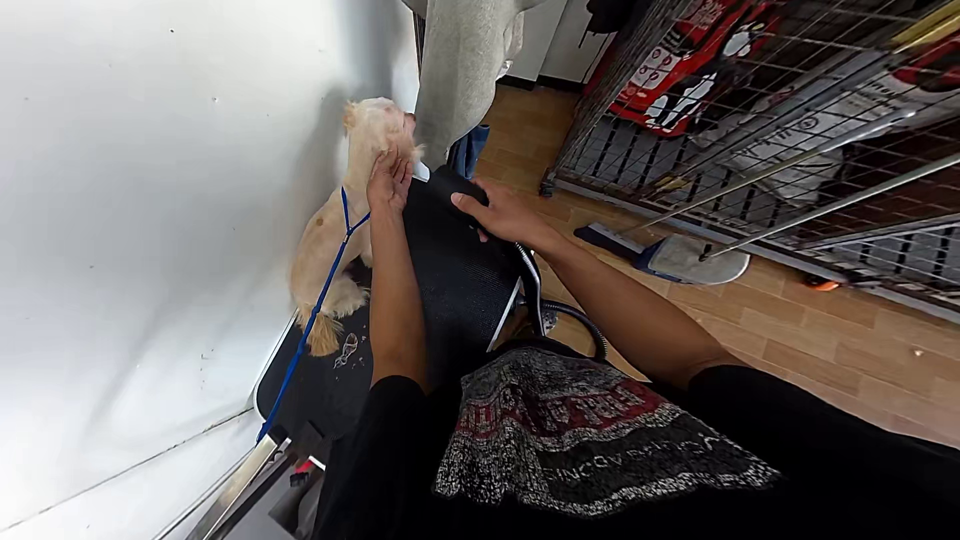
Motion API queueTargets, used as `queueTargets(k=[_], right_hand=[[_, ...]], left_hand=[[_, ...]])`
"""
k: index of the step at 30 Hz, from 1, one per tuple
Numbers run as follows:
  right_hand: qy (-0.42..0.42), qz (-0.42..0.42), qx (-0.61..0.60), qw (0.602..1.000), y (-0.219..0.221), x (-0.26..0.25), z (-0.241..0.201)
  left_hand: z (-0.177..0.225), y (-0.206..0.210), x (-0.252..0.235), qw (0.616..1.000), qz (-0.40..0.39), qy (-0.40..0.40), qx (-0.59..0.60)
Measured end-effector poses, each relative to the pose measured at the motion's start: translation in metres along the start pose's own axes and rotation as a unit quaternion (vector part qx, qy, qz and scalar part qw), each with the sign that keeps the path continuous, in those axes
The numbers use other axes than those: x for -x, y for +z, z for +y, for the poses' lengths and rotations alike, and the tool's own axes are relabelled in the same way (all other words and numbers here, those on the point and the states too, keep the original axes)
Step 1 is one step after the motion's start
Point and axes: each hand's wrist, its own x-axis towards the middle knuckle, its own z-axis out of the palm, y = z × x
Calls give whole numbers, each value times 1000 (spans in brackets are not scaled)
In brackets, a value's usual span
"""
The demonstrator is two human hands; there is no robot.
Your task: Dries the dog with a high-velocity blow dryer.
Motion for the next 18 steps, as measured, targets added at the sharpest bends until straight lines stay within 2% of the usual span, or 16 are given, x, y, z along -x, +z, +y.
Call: queueTargets(k=[6,11,15,18], right_hand=[[11,41,-14,999,-6,-6,4],[33,12,35,999,-17,-32,-2],[-25,12,83,996,-16,-48,-14],[-90,-14,104,990,-16,-48,-30]], left_hand=[[-19,9,-17,999,-4,21,31],[-23,10,-20,996,-10,79,33],[-13,6,-14,980,9,197,11],[7,-13,4,967,24,255,-3]])
